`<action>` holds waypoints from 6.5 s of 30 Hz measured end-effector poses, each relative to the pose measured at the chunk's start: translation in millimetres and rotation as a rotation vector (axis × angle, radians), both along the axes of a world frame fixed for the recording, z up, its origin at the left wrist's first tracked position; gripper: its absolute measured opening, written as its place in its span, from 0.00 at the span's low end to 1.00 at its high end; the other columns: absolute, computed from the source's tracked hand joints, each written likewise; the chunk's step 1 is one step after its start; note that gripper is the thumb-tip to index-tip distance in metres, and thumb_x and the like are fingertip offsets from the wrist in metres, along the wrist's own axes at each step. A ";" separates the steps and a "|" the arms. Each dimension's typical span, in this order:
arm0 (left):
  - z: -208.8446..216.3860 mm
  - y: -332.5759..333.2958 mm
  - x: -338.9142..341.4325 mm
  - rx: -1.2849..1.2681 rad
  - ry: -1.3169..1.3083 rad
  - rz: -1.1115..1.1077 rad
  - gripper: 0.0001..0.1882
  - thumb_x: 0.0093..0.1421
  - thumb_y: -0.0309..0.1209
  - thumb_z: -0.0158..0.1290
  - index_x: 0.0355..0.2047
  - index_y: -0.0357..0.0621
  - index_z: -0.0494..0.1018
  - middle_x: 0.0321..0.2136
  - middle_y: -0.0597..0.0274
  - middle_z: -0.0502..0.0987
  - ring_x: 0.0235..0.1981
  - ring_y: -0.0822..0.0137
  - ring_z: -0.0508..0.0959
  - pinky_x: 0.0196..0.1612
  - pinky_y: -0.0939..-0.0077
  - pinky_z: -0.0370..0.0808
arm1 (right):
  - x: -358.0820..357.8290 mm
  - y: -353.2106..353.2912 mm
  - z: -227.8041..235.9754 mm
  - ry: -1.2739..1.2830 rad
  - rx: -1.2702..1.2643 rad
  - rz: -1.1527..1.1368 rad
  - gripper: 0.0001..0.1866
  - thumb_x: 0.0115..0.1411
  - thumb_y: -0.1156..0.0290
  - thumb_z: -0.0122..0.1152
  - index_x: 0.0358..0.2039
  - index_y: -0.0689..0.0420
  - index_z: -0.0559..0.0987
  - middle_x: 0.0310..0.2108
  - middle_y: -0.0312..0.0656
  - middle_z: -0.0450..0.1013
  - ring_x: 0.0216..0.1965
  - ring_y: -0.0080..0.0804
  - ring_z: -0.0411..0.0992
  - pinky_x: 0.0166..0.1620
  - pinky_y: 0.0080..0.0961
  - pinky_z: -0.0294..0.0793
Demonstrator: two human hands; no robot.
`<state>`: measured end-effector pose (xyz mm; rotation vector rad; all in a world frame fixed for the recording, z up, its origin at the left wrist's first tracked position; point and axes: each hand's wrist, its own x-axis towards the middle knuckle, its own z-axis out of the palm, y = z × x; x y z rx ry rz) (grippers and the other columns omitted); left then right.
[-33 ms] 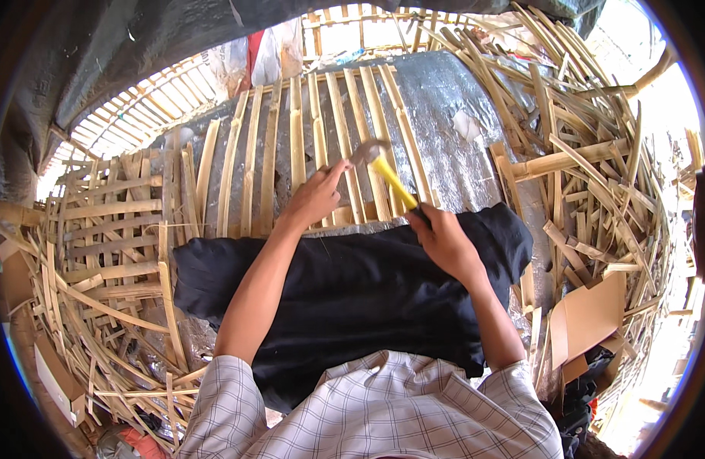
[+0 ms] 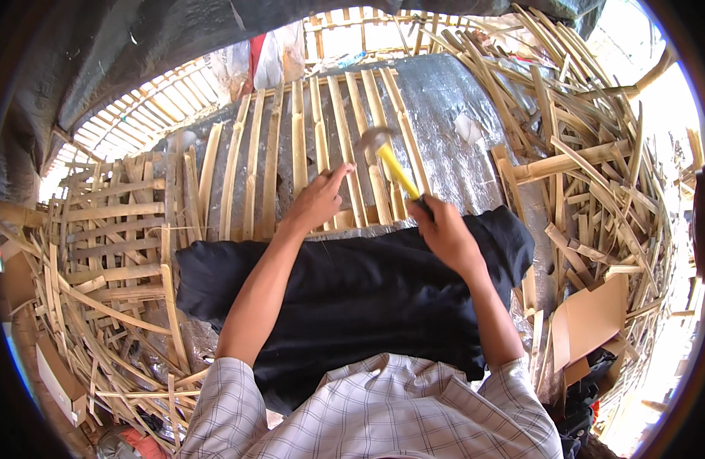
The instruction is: The person hammers a nail into a wooden lattice made of bamboo strips, holding the lattice steady with one hand while driving the nail into a pre-positioned strip with a hammer.
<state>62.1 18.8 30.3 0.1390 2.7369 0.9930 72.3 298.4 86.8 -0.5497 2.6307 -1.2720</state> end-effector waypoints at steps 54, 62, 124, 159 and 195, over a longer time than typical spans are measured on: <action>-54.9 -52.8 -18.4 -0.367 0.256 0.461 0.34 0.63 0.36 0.61 0.65 0.41 0.61 0.57 0.40 0.77 0.58 0.44 0.78 0.66 0.40 0.62 | -155.0 11.8 -117.1 -0.271 -0.280 -0.282 0.22 0.58 0.60 0.77 0.22 0.60 0.72 0.18 0.33 0.69 0.18 0.21 0.67 0.20 0.29 0.64; -50.8 -57.8 -20.2 -0.370 0.293 0.429 0.30 0.63 0.35 0.59 0.64 0.47 0.64 0.54 0.45 0.77 0.58 0.46 0.76 0.68 0.43 0.59 | -155.4 7.3 -116.1 -0.274 -0.399 -0.250 0.18 0.60 0.64 0.75 0.27 0.60 0.73 0.20 0.32 0.69 0.21 0.19 0.66 0.22 0.28 0.65; -43.3 -75.2 -32.4 -0.122 0.192 0.545 0.20 0.66 0.28 0.57 0.58 0.45 0.72 0.44 0.37 0.82 0.46 0.41 0.83 0.50 0.48 0.78 | -130.3 -26.8 -111.7 -0.398 -0.484 -0.210 0.19 0.57 0.73 0.77 0.26 0.55 0.70 0.21 0.30 0.67 0.18 0.17 0.63 0.21 0.20 0.60; -30.4 -78.2 -15.7 -0.005 0.438 0.500 0.18 0.63 0.24 0.60 0.53 0.40 0.79 0.40 0.36 0.82 0.43 0.43 0.83 0.46 0.56 0.77 | -110.2 -30.1 -71.5 -0.290 -0.628 -0.112 0.21 0.58 0.79 0.74 0.41 0.59 0.66 0.32 0.33 0.65 0.28 0.16 0.65 0.29 0.18 0.67; -35.4 -64.4 -24.1 -0.402 0.494 0.520 0.14 0.63 0.29 0.61 0.48 0.40 0.79 0.48 0.44 0.80 0.51 0.43 0.80 0.51 0.53 0.78 | -146.8 -14.1 -118.5 -0.264 -0.423 -0.162 0.21 0.53 0.69 0.79 0.39 0.65 0.76 0.30 0.38 0.75 0.31 0.26 0.72 0.34 0.28 0.73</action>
